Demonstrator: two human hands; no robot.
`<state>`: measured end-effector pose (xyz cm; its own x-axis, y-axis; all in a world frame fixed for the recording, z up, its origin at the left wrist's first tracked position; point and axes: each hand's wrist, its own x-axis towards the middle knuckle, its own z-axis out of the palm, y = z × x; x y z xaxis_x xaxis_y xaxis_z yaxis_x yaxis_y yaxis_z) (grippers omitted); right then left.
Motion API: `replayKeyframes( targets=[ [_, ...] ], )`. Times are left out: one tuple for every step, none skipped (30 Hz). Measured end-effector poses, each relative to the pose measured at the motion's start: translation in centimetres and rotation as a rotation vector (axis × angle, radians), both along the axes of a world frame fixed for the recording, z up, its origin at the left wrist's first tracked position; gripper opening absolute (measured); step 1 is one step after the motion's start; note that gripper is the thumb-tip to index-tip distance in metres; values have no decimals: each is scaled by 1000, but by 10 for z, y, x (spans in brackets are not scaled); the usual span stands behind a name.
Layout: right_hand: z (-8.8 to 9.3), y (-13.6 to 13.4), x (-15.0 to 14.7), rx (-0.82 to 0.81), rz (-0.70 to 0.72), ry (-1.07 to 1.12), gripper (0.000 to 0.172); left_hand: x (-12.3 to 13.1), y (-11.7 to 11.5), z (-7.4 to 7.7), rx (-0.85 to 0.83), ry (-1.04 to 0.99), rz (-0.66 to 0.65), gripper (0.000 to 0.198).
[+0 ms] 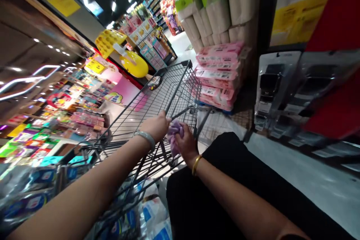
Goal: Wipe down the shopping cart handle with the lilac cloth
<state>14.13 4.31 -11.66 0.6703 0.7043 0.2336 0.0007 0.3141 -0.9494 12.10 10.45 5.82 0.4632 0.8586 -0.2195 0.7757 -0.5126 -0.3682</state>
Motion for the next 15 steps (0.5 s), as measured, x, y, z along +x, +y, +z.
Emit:
replayKeyframes(
  targets=[
    [3,1,-1,9,5,15,38,2,4,-3,9,21,-15,32],
    [5,1,-2,19,21,10,38,3,7,-4,14,38,-30,30],
    [3,3,-2,28,38,0,38,3,9,-5,13,51,-42,29],
    [-2,4,-3,34,54,-17,39,2,10,-6,10,64,-49,29],
    [-10,6,-4,28,60,-24,39,2,11,-6,7,77,-51,30],
    [-19,7,-4,8,48,-13,39,2,11,-6,9,93,-51,32],
    [-28,9,-5,-27,24,13,38,2,11,-7,15,111,-53,35],
    [-35,9,-6,-66,-6,49,38,2,10,-7,29,127,-58,37],
    [-38,9,-6,-97,-33,84,38,3,10,-8,47,141,-64,39],
    [-36,8,-7,-110,-44,110,38,3,10,-9,65,151,-70,39],
    [-30,6,-8,-95,-36,115,38,3,10,-11,80,155,-72,39],
    [-22,4,-9,-54,-5,103,38,4,10,-12,89,153,-74,37],
    [-13,3,-9,-2,49,88,40,4,10,-13,94,149,-80,35],
    [-7,1,-10,35,67,80,42,4,10,-14,100,145,-88,33],
    [-3,1,-9,46,82,80,42,4,9,-14,106,144,-94,33]
  ],
)
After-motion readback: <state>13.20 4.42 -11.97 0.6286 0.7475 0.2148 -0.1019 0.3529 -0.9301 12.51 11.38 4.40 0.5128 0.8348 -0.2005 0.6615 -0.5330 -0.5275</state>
